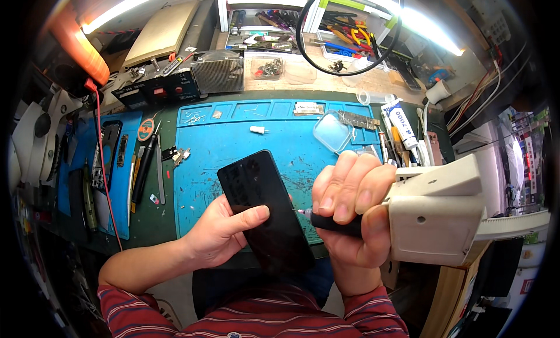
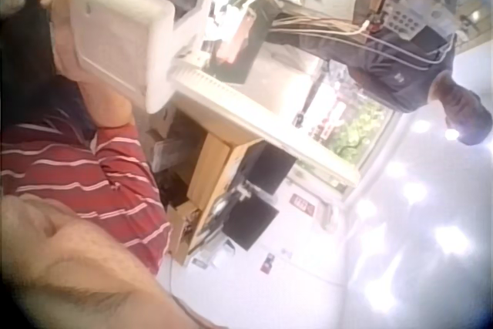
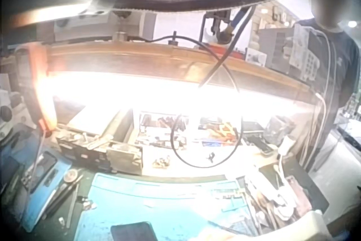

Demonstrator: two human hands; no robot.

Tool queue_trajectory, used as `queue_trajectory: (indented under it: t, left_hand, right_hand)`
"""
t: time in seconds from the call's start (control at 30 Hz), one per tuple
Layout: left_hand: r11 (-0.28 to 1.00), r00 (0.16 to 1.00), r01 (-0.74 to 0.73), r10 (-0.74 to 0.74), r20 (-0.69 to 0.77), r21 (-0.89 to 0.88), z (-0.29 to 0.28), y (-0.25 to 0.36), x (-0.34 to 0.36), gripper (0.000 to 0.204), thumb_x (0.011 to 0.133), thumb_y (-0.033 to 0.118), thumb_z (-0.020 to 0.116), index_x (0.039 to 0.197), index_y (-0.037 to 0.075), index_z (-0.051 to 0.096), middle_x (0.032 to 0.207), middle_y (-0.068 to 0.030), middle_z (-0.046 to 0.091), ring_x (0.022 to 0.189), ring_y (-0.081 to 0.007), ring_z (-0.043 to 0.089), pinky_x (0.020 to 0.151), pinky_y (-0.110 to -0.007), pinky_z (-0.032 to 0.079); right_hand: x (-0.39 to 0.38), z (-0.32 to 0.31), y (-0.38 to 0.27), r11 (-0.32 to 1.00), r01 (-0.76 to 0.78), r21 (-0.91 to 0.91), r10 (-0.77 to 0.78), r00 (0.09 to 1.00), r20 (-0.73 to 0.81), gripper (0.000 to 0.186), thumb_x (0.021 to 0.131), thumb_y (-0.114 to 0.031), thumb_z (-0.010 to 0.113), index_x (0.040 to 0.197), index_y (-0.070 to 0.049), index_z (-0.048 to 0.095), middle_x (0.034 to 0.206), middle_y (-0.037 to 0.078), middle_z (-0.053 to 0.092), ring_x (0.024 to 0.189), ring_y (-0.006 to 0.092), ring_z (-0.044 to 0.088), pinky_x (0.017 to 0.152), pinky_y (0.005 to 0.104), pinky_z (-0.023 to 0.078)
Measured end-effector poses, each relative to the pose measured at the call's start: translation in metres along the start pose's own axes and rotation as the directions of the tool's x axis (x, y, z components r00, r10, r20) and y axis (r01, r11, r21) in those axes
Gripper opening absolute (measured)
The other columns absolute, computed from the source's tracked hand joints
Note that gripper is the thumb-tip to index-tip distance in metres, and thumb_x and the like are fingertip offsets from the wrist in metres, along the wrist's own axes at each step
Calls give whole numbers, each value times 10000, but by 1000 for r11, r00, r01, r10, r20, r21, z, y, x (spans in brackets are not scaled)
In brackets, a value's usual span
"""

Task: The person aligns and presses the back cover onto a smartphone, then uses a hot air gun to heat the phone's edges and corners. They wipe the phone with a cloth and continue heating the edges with the hot air gun.

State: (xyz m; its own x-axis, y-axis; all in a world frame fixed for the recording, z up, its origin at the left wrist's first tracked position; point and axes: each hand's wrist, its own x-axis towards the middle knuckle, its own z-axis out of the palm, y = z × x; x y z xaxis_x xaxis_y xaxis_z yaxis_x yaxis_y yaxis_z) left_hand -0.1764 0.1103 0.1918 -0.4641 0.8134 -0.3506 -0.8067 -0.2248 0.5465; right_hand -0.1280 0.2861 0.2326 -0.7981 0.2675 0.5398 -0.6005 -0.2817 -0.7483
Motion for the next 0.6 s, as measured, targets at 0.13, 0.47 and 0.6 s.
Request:
queue_trajectory:
  t: [0.13, 0.47, 0.6]
  left_hand:
    - [1000, 1000, 3, -3, -13, -7, -1, -1, 0, 347, 916, 133, 609, 1230, 17, 517, 1140, -80, 612, 1055, -188, 600, 906, -368, 502]
    - [1000, 1000, -9, 8, -12, -10, 0, -1, 1, 358, 921, 143, 605, 1243, 20, 511, 1143, -83, 612, 1055, -184, 601, 901, -363, 505]
    - [1000, 1000, -16, 16, -7, 1, 0, -1, 0, 364, 926, 148, 598, 1252, 13, 506, 1152, -83, 608, 1062, -182, 598, 902, -363, 502]
  right_hand:
    - [-1, -1, 0, 1000, 2, -7, -2, 1000, 11, 227, 885, -273, 597, 833, -111, 447, 756, 14, 480, 718, 135, 488, 617, 265, 432]
    - [0, -9, 7, 998, 49, 35, -52, 994, 97, 233, 881, -279, 615, 836, -109, 463, 745, 9, 492, 712, 131, 494, 605, 259, 436]
    - [-1, -11, 7, 998, 51, 37, -55, 992, 115, 235, 882, -281, 616, 836, -108, 463, 743, 10, 492, 710, 129, 494, 604, 257, 436]
